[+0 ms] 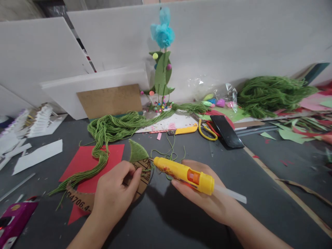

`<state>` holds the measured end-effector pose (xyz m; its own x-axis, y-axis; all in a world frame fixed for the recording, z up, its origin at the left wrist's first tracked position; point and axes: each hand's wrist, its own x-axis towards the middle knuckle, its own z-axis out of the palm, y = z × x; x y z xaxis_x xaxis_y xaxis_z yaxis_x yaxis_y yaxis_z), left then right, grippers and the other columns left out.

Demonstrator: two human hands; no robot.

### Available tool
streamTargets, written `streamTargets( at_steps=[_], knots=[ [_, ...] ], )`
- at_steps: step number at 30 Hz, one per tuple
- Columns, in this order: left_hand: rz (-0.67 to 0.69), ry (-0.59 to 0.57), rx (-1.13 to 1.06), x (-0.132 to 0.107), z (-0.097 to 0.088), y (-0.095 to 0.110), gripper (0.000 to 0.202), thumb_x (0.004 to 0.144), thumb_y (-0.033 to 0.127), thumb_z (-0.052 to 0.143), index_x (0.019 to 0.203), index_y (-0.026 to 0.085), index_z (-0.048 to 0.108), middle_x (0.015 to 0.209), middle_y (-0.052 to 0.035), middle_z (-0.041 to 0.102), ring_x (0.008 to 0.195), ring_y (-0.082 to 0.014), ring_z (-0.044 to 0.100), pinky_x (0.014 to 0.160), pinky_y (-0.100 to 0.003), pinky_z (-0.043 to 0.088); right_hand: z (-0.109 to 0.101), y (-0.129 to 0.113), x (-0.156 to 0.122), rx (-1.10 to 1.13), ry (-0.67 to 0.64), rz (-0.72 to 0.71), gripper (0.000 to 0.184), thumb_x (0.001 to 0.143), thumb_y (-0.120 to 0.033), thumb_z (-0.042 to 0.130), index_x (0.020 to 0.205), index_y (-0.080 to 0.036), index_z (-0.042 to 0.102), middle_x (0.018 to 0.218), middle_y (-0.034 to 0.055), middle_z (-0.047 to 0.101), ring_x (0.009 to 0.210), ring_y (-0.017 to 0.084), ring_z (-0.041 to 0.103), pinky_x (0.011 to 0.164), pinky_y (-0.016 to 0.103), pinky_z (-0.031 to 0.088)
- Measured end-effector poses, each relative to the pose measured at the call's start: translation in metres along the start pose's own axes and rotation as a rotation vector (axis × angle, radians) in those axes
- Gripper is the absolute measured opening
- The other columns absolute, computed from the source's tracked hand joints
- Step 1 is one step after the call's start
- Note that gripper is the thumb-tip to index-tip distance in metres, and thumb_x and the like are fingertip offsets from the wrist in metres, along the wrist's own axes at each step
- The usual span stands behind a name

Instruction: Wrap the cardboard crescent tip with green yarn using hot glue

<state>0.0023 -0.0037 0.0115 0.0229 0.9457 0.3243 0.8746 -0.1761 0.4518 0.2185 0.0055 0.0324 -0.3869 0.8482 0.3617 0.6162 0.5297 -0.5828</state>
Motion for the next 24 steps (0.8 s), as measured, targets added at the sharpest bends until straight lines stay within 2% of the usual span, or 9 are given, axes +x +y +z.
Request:
streamTargets(
  at_steps=[11, 15, 18, 20, 22, 24],
  knots=[
    [-0.012, -0.008, -0.017, -0.001, 0.0, 0.0, 0.028, 0.083, 0.035, 0.05, 0.06, 0.02, 0.049, 0.052, 0.0056, 0.048, 0.048, -0.0092, 0.045, 0.05, -0.022, 0.034, -0.004, -0.001, 0.008, -0.044, -0.061, -0.055, 0.029, 0.085, -0.03, 0.047, 0.06, -0.023, 0.058, 0.055, -0.0003, 0.055, 0.051, 0.015, 0.055, 0.052, 0.028, 0.045],
    [-0.017, 0.024, -0.025, -0.002, -0.001, 0.004, 0.026, 0.083, 0.032, 0.051, 0.06, 0.019, 0.048, 0.052, 0.0056, 0.048, 0.048, -0.0092, 0.044, 0.051, -0.022, 0.033, -0.002, 0.004, 0.008, -0.007, -0.074, -0.08, 0.029, 0.086, -0.03, 0.046, 0.06, -0.023, 0.055, 0.054, -0.0011, 0.053, 0.052, 0.015, 0.053, 0.052, 0.027, 0.042],
    [0.01, 0.03, -0.034, -0.001, -0.001, 0.005, 0.026, 0.083, 0.031, 0.051, 0.06, 0.02, 0.048, 0.052, 0.0059, 0.047, 0.047, -0.0088, 0.044, 0.051, -0.021, 0.034, 0.0, 0.009, 0.011, -0.066, -0.1, 0.015, 0.028, 0.084, -0.029, 0.047, 0.058, -0.022, 0.049, 0.055, -0.0005, 0.051, 0.051, 0.014, 0.05, 0.051, 0.027, 0.039],
    [0.001, 0.029, -0.023, 0.002, -0.001, 0.0, 0.026, 0.082, 0.032, 0.052, 0.059, 0.02, 0.047, 0.051, 0.0061, 0.047, 0.047, -0.0088, 0.044, 0.05, -0.021, 0.033, 0.0, 0.012, 0.013, -0.083, -0.088, 0.092, 0.023, 0.083, -0.03, 0.046, 0.062, -0.021, 0.047, 0.061, 0.0009, 0.052, 0.054, 0.015, 0.05, 0.052, 0.027, 0.038],
    [-0.045, 0.045, 0.001, 0.007, -0.001, -0.007, 0.026, 0.081, 0.034, 0.052, 0.059, 0.02, 0.048, 0.052, 0.006, 0.049, 0.047, -0.0094, 0.045, 0.05, -0.021, 0.034, -0.001, 0.014, 0.014, -0.04, -0.1, 0.131, 0.012, 0.081, -0.029, 0.048, 0.074, -0.02, 0.048, 0.071, 0.0023, 0.055, 0.059, 0.015, 0.051, 0.055, 0.027, 0.039],
    [-0.157, 0.076, 0.037, 0.013, -0.002, -0.017, 0.026, 0.082, 0.037, 0.051, 0.061, 0.02, 0.048, 0.053, 0.0059, 0.05, 0.05, -0.0104, 0.047, 0.053, -0.021, 0.034, -0.002, 0.014, 0.013, 0.022, -0.222, 0.152, 0.01, 0.078, -0.025, 0.052, 0.084, -0.02, 0.046, 0.076, 0.001, 0.055, 0.061, 0.013, 0.052, 0.055, 0.024, 0.038]
  ],
)
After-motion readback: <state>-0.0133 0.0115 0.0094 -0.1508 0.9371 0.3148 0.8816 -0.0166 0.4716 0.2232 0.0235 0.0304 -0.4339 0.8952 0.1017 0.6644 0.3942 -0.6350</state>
